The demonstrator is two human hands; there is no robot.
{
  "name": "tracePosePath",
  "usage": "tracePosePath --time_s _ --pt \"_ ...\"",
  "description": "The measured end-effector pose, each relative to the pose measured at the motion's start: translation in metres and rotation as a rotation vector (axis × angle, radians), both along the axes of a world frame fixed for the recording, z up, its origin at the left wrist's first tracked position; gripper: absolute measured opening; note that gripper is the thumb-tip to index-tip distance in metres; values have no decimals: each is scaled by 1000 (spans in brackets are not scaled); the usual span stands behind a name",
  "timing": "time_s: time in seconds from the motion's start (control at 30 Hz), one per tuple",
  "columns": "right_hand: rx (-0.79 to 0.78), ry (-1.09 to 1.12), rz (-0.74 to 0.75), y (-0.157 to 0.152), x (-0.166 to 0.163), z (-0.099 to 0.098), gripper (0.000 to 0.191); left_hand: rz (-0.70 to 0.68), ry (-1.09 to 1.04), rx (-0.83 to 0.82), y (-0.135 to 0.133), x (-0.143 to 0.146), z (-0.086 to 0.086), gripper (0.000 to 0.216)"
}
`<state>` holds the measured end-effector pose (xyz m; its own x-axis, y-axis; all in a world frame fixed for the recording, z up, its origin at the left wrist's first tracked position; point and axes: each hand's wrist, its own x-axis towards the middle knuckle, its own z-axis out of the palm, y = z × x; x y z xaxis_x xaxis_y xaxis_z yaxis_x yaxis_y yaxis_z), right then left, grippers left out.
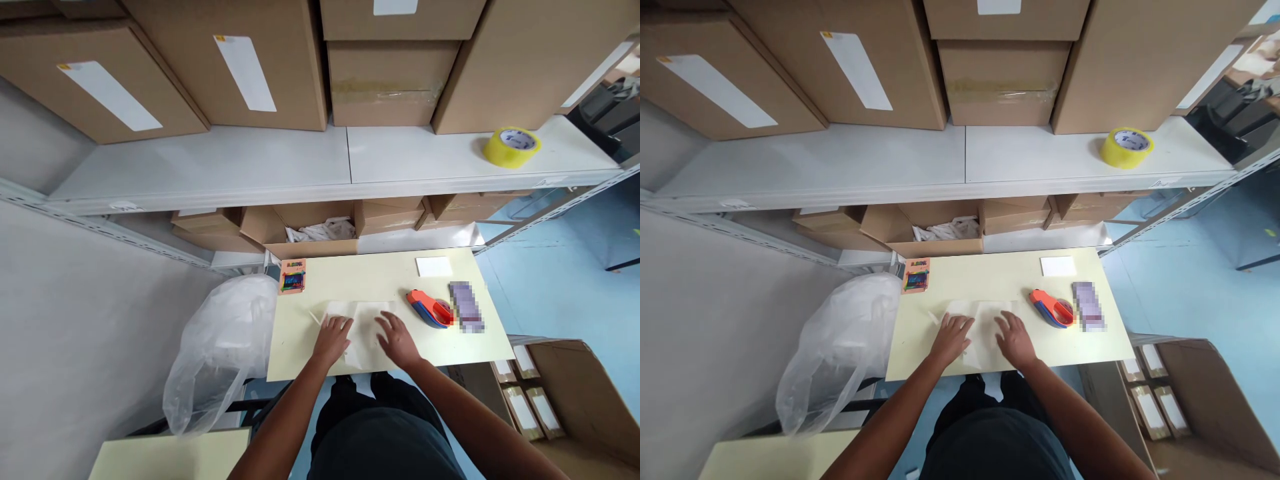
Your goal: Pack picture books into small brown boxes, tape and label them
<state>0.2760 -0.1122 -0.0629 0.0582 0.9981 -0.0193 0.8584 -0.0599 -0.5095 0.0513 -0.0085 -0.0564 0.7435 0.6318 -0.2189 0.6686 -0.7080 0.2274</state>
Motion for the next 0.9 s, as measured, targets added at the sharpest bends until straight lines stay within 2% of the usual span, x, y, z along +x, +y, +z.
tracePosePath --time_s 0.07,0.13,0.23,0.37,0.47,0.57,0.67,0.77,0.83,0.9 --pt "-141 -86 111 -11 -17 -7 53 -7 31 -3 7 0 5 64" --pt "-261 -155 139 -16 -24 -13 63 30 73 -27 10 -1 6 72" --pt "-330 -203 152 -14 -19 -16 70 124 129 -68 9 -6 2 83" --pt "-401 -236 180 -6 -1 -12 70 195 70 3 20 -23 2 69" --pt "-443 -249 224 -3 5 -9 75 334 17 16 50 -45 11 65" --pt "-451 -253 222 -4 3 -9 76 446 47 -189 87 -71 22 64" --pt "-429 -257 207 -5 1 -12 75 457 50 -325 114 -94 30 39" --pt "-422 -268 206 -5 0 -15 74 464 -32 -433 124 -110 37 17" --pt "-414 -284 196 -3 -4 -15 72 546 -181 -622 125 -116 39 22" --pt "-398 -305 160 0 -13 -13 70 698 -290 -817 122 -118 39 27"
